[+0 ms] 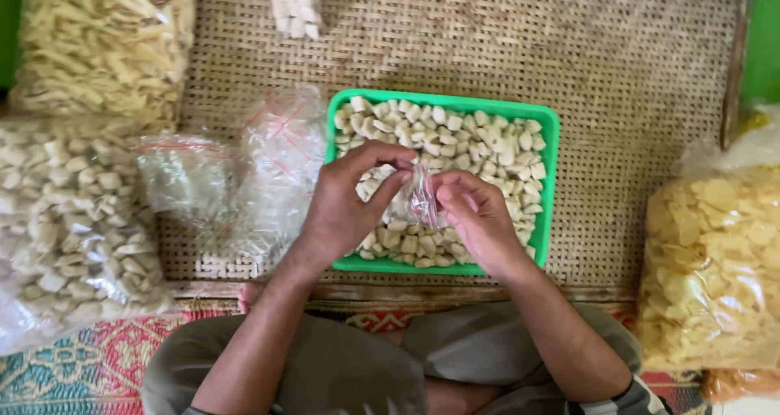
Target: Packaging small food items into plastic bags and sealing them
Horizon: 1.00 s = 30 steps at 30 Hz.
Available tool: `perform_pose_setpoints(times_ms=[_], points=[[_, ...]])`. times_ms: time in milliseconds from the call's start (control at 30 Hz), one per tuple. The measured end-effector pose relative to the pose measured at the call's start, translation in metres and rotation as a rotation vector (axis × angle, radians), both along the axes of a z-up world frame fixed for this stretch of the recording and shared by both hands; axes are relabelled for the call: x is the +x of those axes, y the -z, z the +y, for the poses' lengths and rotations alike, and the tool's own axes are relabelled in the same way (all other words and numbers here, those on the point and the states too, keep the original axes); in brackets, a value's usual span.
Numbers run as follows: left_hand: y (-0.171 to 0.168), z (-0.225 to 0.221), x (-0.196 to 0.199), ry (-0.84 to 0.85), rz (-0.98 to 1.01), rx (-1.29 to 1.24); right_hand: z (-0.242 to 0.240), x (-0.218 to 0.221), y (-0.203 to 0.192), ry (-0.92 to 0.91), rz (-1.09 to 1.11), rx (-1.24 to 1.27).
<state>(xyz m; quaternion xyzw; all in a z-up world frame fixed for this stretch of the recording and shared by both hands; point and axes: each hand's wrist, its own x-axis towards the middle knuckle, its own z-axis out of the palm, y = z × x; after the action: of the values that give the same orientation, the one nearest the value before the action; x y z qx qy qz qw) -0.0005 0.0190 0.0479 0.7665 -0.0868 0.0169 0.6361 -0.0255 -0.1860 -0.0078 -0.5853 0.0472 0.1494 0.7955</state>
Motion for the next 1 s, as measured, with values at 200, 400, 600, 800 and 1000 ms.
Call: perform_pose_setpoints(times_ms=[200, 400, 600, 800, 1000], points=[[0.026, -0.031, -0.009, -0.034, -0.195, 0.037, -0.020, -0.004, -0.003, -0.020, -0.124, -0.045], [0.038, -0.042, -0.017, -0.195, -0.343, 0.306, -0.018, -0.003, -0.013, 0.073, -0.192, -0.144], [0.041, -0.056, -0.024, -0.071, -0.139, 0.167, -0.009, -0.001, -0.023, 0.127, -0.577, -0.465], [0.036, -0.049, -0.014, -0.121, -0.463, 0.504, -0.013, 0.003, -0.034, 0.007, -0.989, -1.039], [0.035, -0.051, -0.023, 0.064, -0.497, 0.549, -0.007, -0.008, -0.013, -0.011, -0.967, -1.159]])
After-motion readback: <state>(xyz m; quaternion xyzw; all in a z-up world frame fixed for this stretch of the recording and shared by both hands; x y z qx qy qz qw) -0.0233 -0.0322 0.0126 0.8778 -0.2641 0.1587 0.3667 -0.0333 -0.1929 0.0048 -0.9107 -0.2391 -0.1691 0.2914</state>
